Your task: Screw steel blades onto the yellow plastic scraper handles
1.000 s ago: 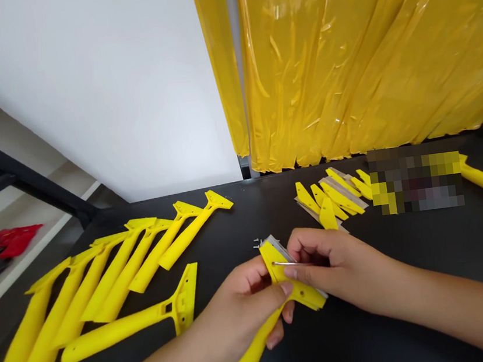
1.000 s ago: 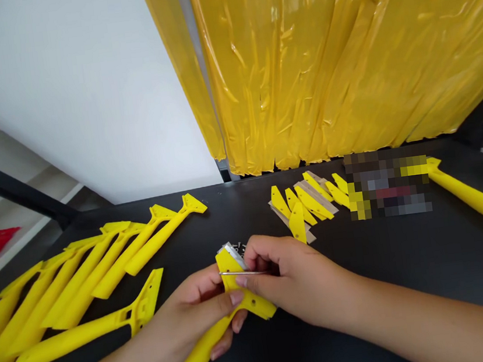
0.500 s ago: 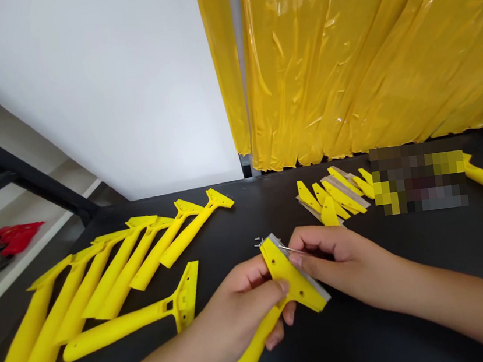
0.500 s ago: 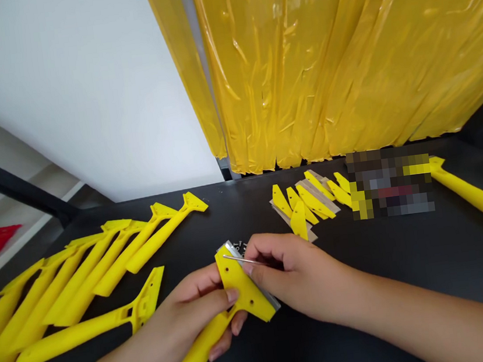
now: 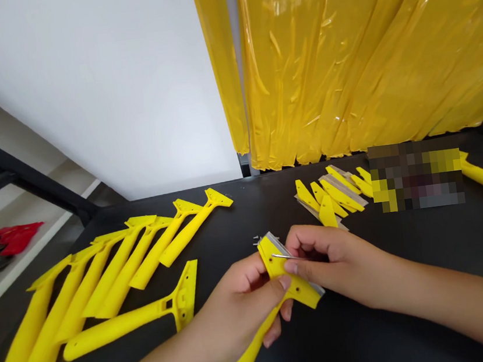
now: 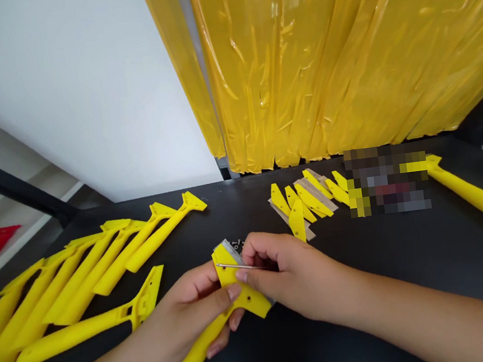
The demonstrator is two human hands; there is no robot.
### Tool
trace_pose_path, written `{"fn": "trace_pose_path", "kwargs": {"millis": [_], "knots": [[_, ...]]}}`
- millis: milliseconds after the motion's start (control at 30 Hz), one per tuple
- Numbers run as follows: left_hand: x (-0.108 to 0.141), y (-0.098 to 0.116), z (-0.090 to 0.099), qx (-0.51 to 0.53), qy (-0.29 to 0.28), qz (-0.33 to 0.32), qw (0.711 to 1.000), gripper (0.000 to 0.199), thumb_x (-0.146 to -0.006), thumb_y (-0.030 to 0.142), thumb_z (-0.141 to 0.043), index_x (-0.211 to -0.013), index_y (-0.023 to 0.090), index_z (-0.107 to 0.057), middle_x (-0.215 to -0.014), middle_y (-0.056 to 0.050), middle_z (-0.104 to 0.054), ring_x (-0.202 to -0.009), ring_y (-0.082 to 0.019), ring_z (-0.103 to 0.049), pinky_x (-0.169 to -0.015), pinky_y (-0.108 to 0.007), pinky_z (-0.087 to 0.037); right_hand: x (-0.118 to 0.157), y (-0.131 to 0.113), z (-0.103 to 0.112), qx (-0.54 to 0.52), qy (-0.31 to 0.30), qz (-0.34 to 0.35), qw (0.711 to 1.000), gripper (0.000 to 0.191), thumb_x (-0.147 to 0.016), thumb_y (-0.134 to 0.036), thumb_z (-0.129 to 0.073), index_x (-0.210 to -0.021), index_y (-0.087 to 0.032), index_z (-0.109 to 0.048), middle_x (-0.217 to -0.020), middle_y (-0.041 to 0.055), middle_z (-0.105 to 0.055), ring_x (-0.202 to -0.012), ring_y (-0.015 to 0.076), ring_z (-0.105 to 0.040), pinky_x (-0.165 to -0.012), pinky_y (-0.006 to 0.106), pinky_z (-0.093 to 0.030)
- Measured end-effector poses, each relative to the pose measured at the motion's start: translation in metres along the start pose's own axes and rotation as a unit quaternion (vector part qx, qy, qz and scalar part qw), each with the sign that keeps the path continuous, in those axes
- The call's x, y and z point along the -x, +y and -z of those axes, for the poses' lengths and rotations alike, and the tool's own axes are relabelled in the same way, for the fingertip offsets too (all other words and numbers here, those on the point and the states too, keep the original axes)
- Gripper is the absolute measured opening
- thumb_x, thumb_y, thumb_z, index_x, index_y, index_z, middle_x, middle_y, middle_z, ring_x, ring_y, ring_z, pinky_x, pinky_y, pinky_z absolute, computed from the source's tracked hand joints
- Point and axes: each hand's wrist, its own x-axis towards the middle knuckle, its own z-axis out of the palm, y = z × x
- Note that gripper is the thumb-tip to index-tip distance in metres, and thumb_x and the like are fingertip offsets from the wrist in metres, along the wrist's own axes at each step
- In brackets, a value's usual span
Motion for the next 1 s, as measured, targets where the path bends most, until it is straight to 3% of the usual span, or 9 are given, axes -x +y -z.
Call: {"fn": "trace_pose_path", "kwargs": {"millis": [133, 233, 333, 400, 467, 633, 733, 900, 1000], "knots": [[-0.001, 0.000, 0.001, 0.006, -0.006, 0.003, 1.000, 0.022, -0.103, 0.040, -0.062, -0.102, 0.019, -0.062, -0.073, 0.003, -0.061, -0.046, -0.005, -0.047, -0.046, -0.018, -0.037, -0.002, 0.002, -0.001, -0.024, -0.002, -0.014, 1.000, 0.037, -0.095, -0.051, -0.073, -0.085, -0.020, -0.055, -0.075, -0.0054, -0.049, -0.070, 0.0119, -0.043, -0.062, 0.026, -0.036], [0.001, 0.005, 0.000, -0.025, 0.007, -0.003, 1.000, 0.022, -0.103, 0.040, -0.061, -0.101, 0.018, -0.062, -0.074, 0.001, -0.063, -0.048, -0.006, -0.048, -0.048, -0.020, -0.037, -0.003, 0.003, 0.000, -0.003, 0.052, -0.009, 0.999, 0.035, -0.094, -0.046, -0.076, -0.085, -0.022, -0.052, -0.073, -0.0068, -0.047, -0.067, 0.0114, -0.041, -0.060, 0.025, -0.035], [0.009, 0.017, -0.004, -0.108, 0.054, -0.036, 0.992, 0.022, -0.105, 0.038, -0.058, -0.097, 0.018, -0.062, -0.079, 0.000, -0.065, -0.054, -0.008, -0.051, -0.053, -0.022, -0.040, 0.001, -0.005, 0.002, 0.023, 0.111, 0.018, 0.993, 0.037, -0.097, -0.048, -0.071, -0.081, -0.022, -0.051, -0.070, -0.0070, -0.042, -0.064, 0.0108, -0.036, -0.057, 0.026, -0.030], [0.017, 0.024, -0.006, -0.212, 0.096, -0.085, 0.969, 0.023, -0.107, 0.038, -0.053, -0.100, 0.020, -0.066, -0.086, -0.001, -0.067, -0.062, -0.012, -0.056, -0.059, -0.024, -0.047, 0.008, -0.013, 0.002, 0.000, 0.086, 0.025, 0.996, 0.039, -0.097, -0.052, -0.070, -0.080, -0.021, -0.053, -0.069, -0.0063, -0.043, -0.063, 0.0107, -0.036, -0.056, 0.026, -0.028], [0.023, 0.028, -0.008, -0.350, 0.129, -0.154, 0.915, 0.024, -0.108, 0.033, -0.050, -0.119, 0.023, -0.068, -0.101, -0.004, -0.069, -0.077, -0.016, -0.064, -0.074, -0.028, -0.055, 0.015, -0.022, -0.002, -0.040, 0.038, 0.022, 0.998, 0.039, -0.094, -0.054, -0.074, -0.084, -0.021, -0.057, -0.069, -0.0058, -0.045, -0.063, 0.0107, -0.037, -0.055, 0.026, -0.029], [0.022, 0.017, -0.017, -0.657, 0.179, -0.244, 0.691, 0.073, -0.097, 0.007, -0.042, -0.168, 0.020, -0.033, -0.125, -0.014, -0.066, -0.104, -0.029, -0.069, -0.086, -0.039, -0.060, 0.025, -0.033, -0.020, -0.092, 0.056, -0.019, 0.994, 0.038, -0.085, -0.052, -0.083, -0.089, -0.022, -0.060, -0.070, -0.0061, -0.044, -0.064, 0.0110, -0.036, -0.055, 0.025, -0.031], [0.013, 0.013, -0.021, -0.718, 0.188, -0.236, 0.628, 0.078, -0.094, 0.002, -0.040, -0.170, 0.016, -0.030, -0.122, -0.018, -0.066, -0.109, -0.034, -0.067, -0.081, -0.040, -0.061, 0.023, -0.030, -0.025, -0.097, 0.122, -0.020, 0.988, 0.033, -0.091, -0.050, -0.075, -0.085, -0.022, -0.059, -0.072, -0.0034, -0.048, -0.067, 0.0127, -0.039, -0.057, 0.026, -0.035], [0.007, 0.026, -0.019, -0.565, 0.258, -0.278, 0.733, 0.079, -0.101, 0.022, -0.059, -0.170, 0.040, -0.025, -0.145, -0.011, -0.055, -0.112, -0.029, -0.067, -0.087, -0.037, -0.062, 0.014, -0.026, -0.009, -0.155, 0.177, 0.012, 0.972, 0.035, -0.086, -0.048, -0.080, -0.083, -0.022, -0.056, -0.066, -0.0070, -0.041, -0.054, 0.0091, -0.025, -0.047, 0.026, -0.021], [0.009, 0.030, -0.019, -0.325, 0.286, -0.258, 0.864, 0.099, -0.097, 0.034, -0.073, -0.170, 0.047, -0.007, -0.156, -0.009, -0.047, -0.103, -0.021, -0.069, -0.083, -0.033, -0.063, 0.010, -0.024, 0.005, -0.200, 0.160, 0.030, 0.966, 0.034, -0.083, -0.042, -0.084, -0.086, -0.021, -0.058, -0.067, -0.0070, -0.046, -0.052, 0.0069, -0.022, -0.045, 0.025, -0.014]]}}
